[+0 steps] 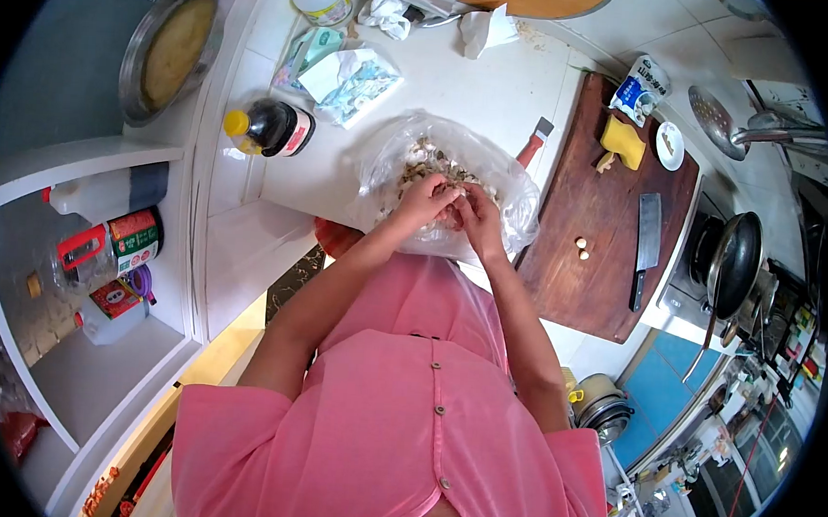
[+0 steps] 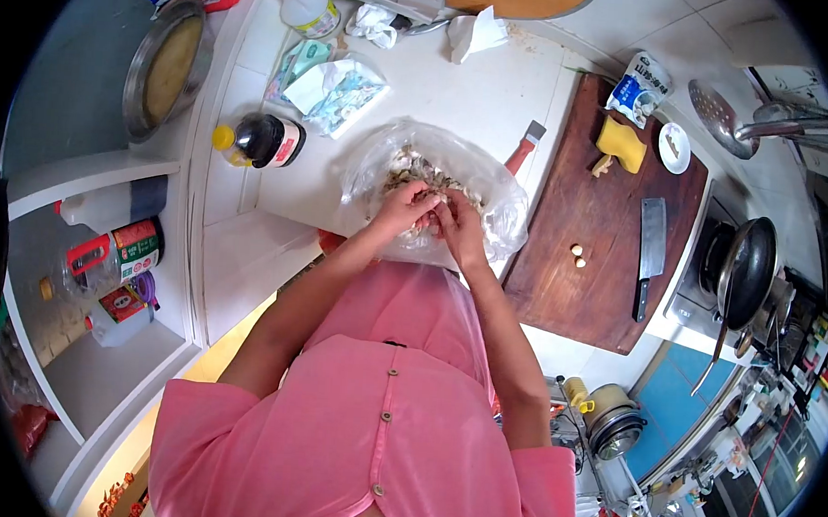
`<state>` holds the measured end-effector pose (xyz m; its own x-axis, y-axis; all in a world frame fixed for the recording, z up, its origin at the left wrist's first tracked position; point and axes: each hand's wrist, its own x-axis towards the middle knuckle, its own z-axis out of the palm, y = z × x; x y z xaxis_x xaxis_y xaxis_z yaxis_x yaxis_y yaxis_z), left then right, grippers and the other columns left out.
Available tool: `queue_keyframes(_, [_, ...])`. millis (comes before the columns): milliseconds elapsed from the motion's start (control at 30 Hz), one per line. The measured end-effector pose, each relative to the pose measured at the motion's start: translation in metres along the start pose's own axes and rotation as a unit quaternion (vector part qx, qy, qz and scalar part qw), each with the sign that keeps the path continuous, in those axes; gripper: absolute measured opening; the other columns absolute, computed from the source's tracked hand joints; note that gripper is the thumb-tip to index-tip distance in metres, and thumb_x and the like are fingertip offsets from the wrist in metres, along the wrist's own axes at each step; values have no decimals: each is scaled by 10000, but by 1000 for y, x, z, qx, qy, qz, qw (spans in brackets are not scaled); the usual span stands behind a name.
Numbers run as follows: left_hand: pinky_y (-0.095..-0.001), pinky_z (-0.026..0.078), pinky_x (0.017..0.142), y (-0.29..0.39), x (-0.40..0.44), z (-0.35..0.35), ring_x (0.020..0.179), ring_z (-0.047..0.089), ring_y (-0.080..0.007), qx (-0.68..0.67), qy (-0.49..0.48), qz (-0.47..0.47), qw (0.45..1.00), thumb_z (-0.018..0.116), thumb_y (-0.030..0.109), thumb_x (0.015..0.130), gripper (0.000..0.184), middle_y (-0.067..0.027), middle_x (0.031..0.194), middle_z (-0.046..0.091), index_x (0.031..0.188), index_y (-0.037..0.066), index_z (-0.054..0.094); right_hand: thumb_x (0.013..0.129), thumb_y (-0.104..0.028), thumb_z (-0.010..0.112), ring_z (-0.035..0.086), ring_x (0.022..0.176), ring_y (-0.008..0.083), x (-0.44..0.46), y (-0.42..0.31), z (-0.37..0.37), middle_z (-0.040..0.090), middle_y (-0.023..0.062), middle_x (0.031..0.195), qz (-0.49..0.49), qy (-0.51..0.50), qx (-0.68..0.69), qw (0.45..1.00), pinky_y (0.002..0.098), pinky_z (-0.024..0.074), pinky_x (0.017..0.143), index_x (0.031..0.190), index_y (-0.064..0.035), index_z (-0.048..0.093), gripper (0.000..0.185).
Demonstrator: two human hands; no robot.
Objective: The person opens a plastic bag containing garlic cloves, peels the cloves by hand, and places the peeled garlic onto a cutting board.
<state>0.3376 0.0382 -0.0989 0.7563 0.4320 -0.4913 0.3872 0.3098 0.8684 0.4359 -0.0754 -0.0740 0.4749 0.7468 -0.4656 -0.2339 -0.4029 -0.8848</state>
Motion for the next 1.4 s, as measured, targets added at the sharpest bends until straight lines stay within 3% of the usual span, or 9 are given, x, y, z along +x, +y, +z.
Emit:
queue_keyframes(300, [-243, 440, 469, -8, 3, -5, 528, 556, -88, -42, 0, -40, 998, 567, 193, 917, 182, -34, 685, 594, 911, 11, 573, 948, -170, 483, 488, 518, 100, -2, -4, -7, 523, 10, 656, 119, -1, 198, 973, 244, 476, 492, 1163, -44, 544, 256])
queue_keyframes(500, [-412, 478, 612, 10, 2, -9, 668, 620, -305, 319, 30, 175, 931, 573, 223, 879, 203, -127, 774, 635, 874, 20, 583, 934, -203, 481, 463, 521, 72, 1, 3, -13, 506, -12, 643, 154, -2, 266, 952, 229, 464, 497, 1143, -88, 575, 257])
queue_keyframes(600, [-471, 454, 694, 17, 0, -7, 786, 593, -386, 336, 24, 190, 922, 562, 226, 865, 207, -188, 816, 618, 887, 21, 582, 929, -198, 482, 453, 519, 62, 0, 4, -13, 504, -15, 641, 139, 9, 230, 963, 218, 445, 488, 1128, -86, 583, 250])
queue_keyframes(800, [-420, 465, 715, 13, 2, -2, 808, 596, -338, 333, 22, 153, 930, 510, 260, 918, 258, -170, 879, 611, 976, 17, 575, 924, -179, 541, 494, 576, 59, 1, 0, -7, 556, 4, 727, 36, 0, 111, 993, 208, 432, 502, 1161, -62, 563, 265])
queue_keyframes(900, [-368, 469, 680, 5, 8, -3, 766, 597, -252, 197, 10, 139, 970, 476, 302, 954, 311, -123, 832, 611, 1028, 17, 579, 908, -139, 588, 541, 639, 61, -1, -7, 4, 603, 29, 814, -68, 40, 49, 996, 212, 429, 508, 1170, -58, 549, 277])
queue_keyframes(1100, [-278, 437, 517, 12, 9, -8, 574, 558, -118, -38, -83, 24, 996, 439, 385, 973, 401, -57, 696, 587, 998, 16, 595, 897, -112, 609, 561, 626, 69, 1, -21, -1, 633, 36, 780, -54, 13, -67, 996, 225, 419, 492, 1122, -3, 547, 258])
queue_keyframes(1200, [-243, 425, 501, 10, 7, -11, 563, 544, -79, -58, -112, 43, 991, 427, 392, 978, 397, -34, 686, 581, 1019, 37, 599, 877, -101, 630, 550, 612, 55, -4, -34, 2, 619, 27, 722, -50, 22, 62, 997, 231, 419, 489, 1127, 12, 542, 289])
queue_keyframes(1300, [-302, 451, 535, 23, -6, -7, 596, 589, -160, 69, -34, 59, 995, 439, 397, 970, 410, -69, 688, 596, 1008, 14, 581, 835, -76, 658, 571, 584, 121, -7, -34, -2, 615, 72, 694, -58, 21, -105, 993, 272, 442, 508, 1115, -2, 540, 312])
queue_keyframes(1400, [-402, 469, 591, 33, -16, 3, 652, 616, -297, 232, 51, 183, 954, 425, 379, 968, 415, -146, 713, 617, 929, -12, 561, 792, -64, 680, 578, 569, 235, -6, -35, -1, 595, 128, 672, -250, 62, -302, 918, 316, 460, 538, 1039, -1, 536, 292])
